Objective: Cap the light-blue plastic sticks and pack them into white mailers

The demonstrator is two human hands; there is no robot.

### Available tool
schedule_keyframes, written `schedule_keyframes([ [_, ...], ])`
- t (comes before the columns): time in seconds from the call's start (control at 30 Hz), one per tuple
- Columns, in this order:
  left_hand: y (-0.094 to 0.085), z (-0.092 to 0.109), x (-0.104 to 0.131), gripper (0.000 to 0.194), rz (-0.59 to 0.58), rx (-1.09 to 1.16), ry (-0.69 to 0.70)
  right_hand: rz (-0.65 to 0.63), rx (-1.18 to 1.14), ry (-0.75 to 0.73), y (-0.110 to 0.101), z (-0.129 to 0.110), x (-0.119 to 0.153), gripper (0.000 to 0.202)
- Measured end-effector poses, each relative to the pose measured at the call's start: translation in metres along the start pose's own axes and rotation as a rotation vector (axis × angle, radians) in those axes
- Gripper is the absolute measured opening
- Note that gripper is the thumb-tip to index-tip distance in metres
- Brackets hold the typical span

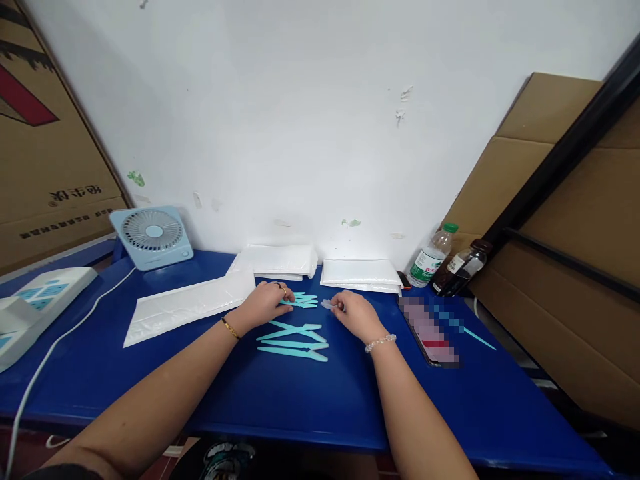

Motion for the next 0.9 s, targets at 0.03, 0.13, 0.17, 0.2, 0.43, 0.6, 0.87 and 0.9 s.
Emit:
schedule_keyframes([
  [0.03,0.0,-0.003,0.0,0.019,0.015,-0.042,-0.013,0.047,0.029,0.017,0.0,0.003,-0.003,0.012],
  [0.13,0.004,-0.008,-0.003,0.015,0.011,-0.112,-0.018,0.044,0.048,0.037,0.009,0.01,-0.01,0.009],
  [0.17,0.005,-0.008,-0.004,0.013,0.01,-0.126,-0.014,0.029,0.035,0.04,0.013,0.011,-0.012,0.008],
  [0.2,0.005,-0.007,-0.005,0.013,0.01,-0.137,-0.005,0.02,0.017,0.043,0.016,0.012,-0.013,0.007],
  [0.43,0.002,-0.002,-0.005,0.021,0.021,-0.162,0.07,-0.048,-0.074,0.08,0.026,0.021,-0.015,0.008],
  [0.6,0.003,-0.007,0.0,0.02,-0.026,-0.041,0.121,-0.034,-0.067,0.052,0.023,0.016,-0.013,0.011],
  [0.87,0.002,0.004,-0.006,0.019,-0.031,-0.079,0.175,-0.102,-0.063,0.09,0.015,0.001,-0.006,0.005],
  [0.9,0.002,0.005,-0.006,0.019,-0.027,-0.087,0.179,-0.112,-0.074,0.082,0.015,-0.001,-0.006,0.005],
])
Point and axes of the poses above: each hand's wrist, its own x-axis away from the middle knuckle, its own y-axis out of the palm, z = x × y, the point moved 5 cm from there along -x, towards the middle knuckle, and after that the axes turned 8 degrees about y, right-handed, at the moved point
